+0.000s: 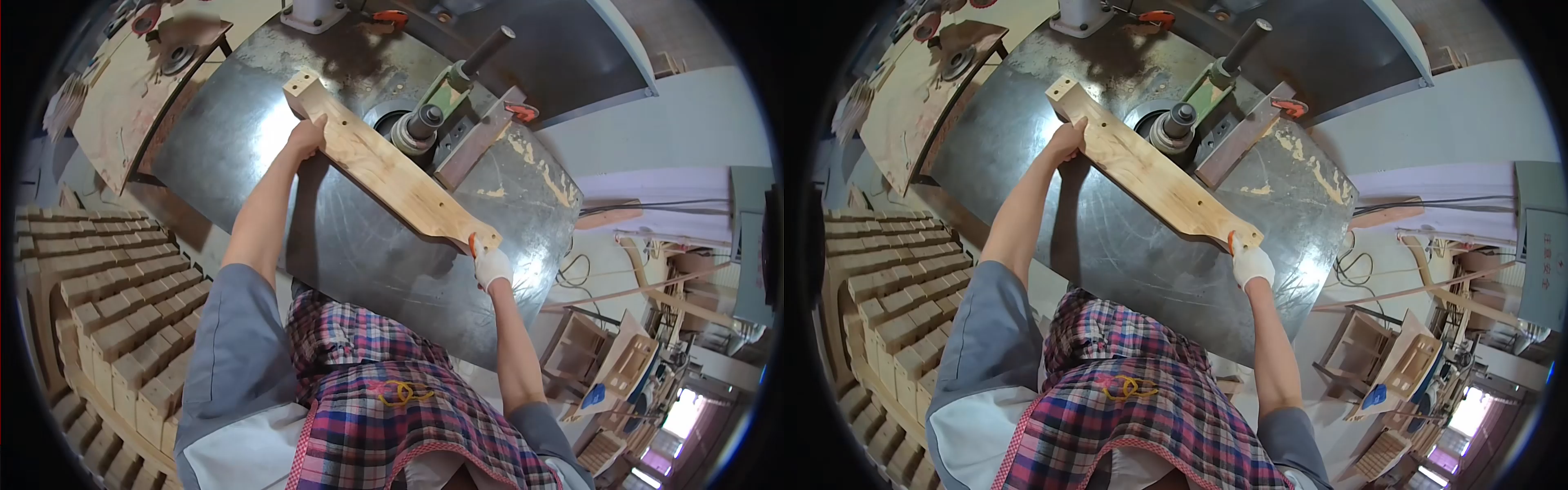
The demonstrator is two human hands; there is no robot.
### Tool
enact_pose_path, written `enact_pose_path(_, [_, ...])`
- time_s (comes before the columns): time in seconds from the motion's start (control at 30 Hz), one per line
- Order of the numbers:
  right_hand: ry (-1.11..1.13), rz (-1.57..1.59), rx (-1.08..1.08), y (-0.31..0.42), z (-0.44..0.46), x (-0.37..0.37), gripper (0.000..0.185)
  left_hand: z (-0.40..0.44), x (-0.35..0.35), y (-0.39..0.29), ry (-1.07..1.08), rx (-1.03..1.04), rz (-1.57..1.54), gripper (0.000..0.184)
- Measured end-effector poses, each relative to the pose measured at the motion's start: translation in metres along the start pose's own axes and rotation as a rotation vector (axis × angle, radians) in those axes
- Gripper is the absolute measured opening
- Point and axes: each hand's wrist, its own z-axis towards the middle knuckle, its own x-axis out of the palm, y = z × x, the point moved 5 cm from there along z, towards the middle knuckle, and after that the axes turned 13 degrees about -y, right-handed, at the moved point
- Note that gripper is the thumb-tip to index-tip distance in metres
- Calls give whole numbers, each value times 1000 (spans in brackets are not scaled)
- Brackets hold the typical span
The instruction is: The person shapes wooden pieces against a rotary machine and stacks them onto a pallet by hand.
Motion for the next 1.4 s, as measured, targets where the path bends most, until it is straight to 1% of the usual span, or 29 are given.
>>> enact_pose_path(0.17, [37,38,45,49,7,0,75,40,-30,5,80,-47,25,62])
enact_pose_path(0.33, [90,10,186,97,17,-10,77,75,-60,15,96,-92,-27,62])
enact_pose_path(0.5, [102,-29,180,133,32,-8,81,102,-89,25,80,-102,-66,59])
enact_pose_path(0.63, [59,-92,29,160,52,3,82,124,-115,39,72,-136,-83,56])
enact_pose_path(0.83, [49,-91,58,206,53,-15,82,143,-141,58,22,-151,-135,56])
enact_pose_path(0.97, [97,-118,110,236,50,-24,80,150,-164,77,-18,-182,-117,56])
enact_pose_path(1.17, [7,-83,27,271,59,-15,81,154,-200,122,-54,-248,-156,56])
enact_pose_path(1.23, [1,-79,4,295,57,-18,80,149,-223,156,-88,-288,-190,57])
enact_pose_path(1.3, [10,-80,-90,319,51,-18,78,140,-249,192,-128,-322,-224,59])
enact_pose_path(1.4, [-21,-35,-159,334,27,-3,82,110,-272,238,-181,-343,-270,61])
